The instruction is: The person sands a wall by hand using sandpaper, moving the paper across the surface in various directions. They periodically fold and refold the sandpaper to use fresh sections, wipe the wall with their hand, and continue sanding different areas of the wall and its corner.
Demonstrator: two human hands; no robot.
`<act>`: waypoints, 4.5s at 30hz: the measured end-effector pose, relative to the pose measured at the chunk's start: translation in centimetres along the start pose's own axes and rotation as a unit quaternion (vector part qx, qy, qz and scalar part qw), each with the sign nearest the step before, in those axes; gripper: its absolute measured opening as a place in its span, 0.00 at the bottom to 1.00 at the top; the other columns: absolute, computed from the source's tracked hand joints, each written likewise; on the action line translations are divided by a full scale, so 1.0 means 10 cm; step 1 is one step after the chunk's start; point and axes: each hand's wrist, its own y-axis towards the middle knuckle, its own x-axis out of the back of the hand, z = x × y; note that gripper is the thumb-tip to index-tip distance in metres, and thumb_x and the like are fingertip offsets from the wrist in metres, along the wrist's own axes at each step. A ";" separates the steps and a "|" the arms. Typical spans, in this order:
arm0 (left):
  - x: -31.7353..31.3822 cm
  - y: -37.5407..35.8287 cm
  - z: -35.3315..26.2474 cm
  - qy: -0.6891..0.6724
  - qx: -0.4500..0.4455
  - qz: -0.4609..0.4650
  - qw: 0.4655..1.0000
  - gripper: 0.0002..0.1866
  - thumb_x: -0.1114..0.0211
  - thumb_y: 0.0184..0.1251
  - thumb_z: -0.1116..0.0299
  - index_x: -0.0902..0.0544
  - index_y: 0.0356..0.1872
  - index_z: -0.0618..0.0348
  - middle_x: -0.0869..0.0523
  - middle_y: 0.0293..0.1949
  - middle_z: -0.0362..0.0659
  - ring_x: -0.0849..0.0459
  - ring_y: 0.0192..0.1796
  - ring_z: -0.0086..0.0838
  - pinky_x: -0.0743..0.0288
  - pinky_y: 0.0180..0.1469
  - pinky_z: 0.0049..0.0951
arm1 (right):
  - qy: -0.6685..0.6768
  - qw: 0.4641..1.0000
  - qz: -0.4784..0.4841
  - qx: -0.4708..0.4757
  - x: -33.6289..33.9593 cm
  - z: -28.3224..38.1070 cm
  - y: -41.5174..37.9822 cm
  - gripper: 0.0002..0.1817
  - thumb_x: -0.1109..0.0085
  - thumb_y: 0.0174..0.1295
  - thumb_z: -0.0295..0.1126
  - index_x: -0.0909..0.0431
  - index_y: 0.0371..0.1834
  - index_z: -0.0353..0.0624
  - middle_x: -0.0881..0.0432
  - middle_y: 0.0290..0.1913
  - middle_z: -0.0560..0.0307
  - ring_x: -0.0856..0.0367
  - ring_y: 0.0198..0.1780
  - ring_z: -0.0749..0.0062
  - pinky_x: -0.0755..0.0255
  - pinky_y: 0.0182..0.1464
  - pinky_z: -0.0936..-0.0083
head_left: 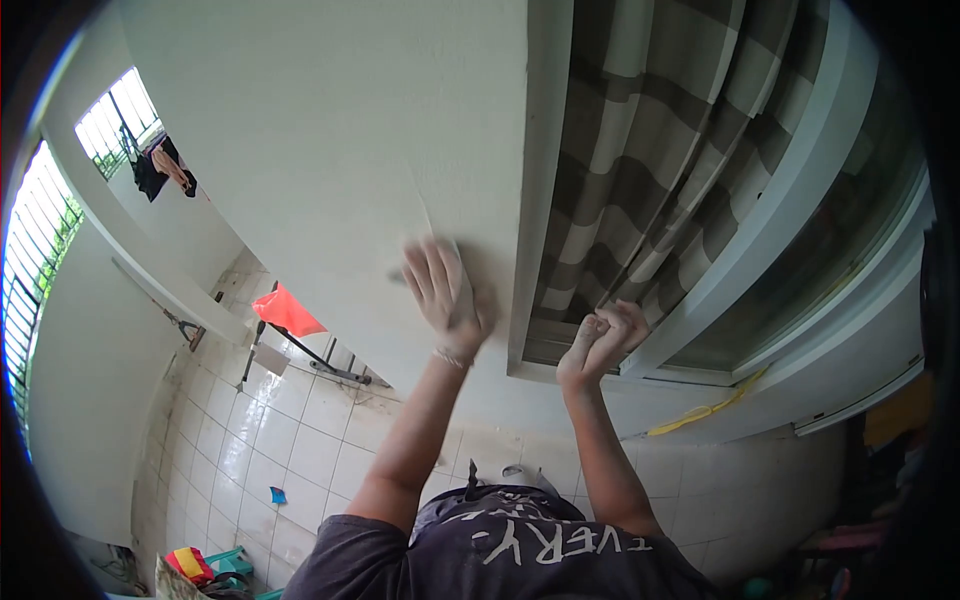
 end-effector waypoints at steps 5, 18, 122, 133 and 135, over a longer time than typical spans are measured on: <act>-0.29 -2.02 0.47 0.075 -0.084 0.150 0.982 0.43 0.44 0.70 0.59 0.50 0.80 0.68 0.57 0.82 0.67 0.65 0.82 0.74 0.65 0.79 0.73 | 0.012 0.996 0.066 -0.064 0.08 0.00 -0.32 0.12 0.53 0.78 0.33 0.32 0.54 0.35 0.39 0.60 0.38 0.35 0.60 0.51 0.37 0.60 0.57; 0.57 1.65 0.03 0.012 -0.071 -0.034 0.997 0.42 0.52 0.80 0.52 0.55 0.82 0.70 0.58 0.83 0.64 0.64 0.84 0.67 0.62 0.82 0.62 | 0.009 1.000 -0.016 -0.014 0.16 -0.10 0.22 0.10 0.57 0.77 0.29 0.32 0.54 0.34 0.42 0.64 0.45 0.32 0.53 0.65 0.30 0.53 0.69; 0.82 0.09 1.68 -0.082 -0.078 0.064 0.992 0.22 0.46 0.73 0.76 0.17 0.66 0.58 0.19 0.70 0.44 0.35 0.79 0.54 0.47 0.80 0.60 | 0.327 0.869 -0.203 -0.312 -1.14 0.32 -0.75 0.14 0.54 0.68 0.33 0.27 0.54 0.42 0.22 0.57 0.54 0.26 0.63 0.66 0.35 0.68 0.66; 1.37 2.27 1.81 -0.085 -0.012 -0.141 0.986 0.39 0.34 0.64 0.70 0.34 0.78 0.63 0.34 0.79 0.54 0.51 0.84 0.59 0.57 0.80 0.65 | 0.300 0.856 -0.180 -0.381 -1.11 0.46 -0.63 0.18 0.54 0.71 0.35 0.27 0.59 0.40 0.23 0.59 0.56 0.26 0.61 0.68 0.35 0.66 0.70; 1.37 1.86 1.89 -0.088 0.019 -0.134 0.987 0.32 0.41 0.69 0.75 0.29 0.75 0.64 0.32 0.78 0.55 0.47 0.82 0.60 0.53 0.81 0.61 | 0.297 0.884 -0.138 -0.334 -1.11 0.43 -0.67 0.20 0.55 0.72 0.36 0.29 0.63 0.39 0.24 0.62 0.55 0.28 0.64 0.68 0.36 0.68 0.70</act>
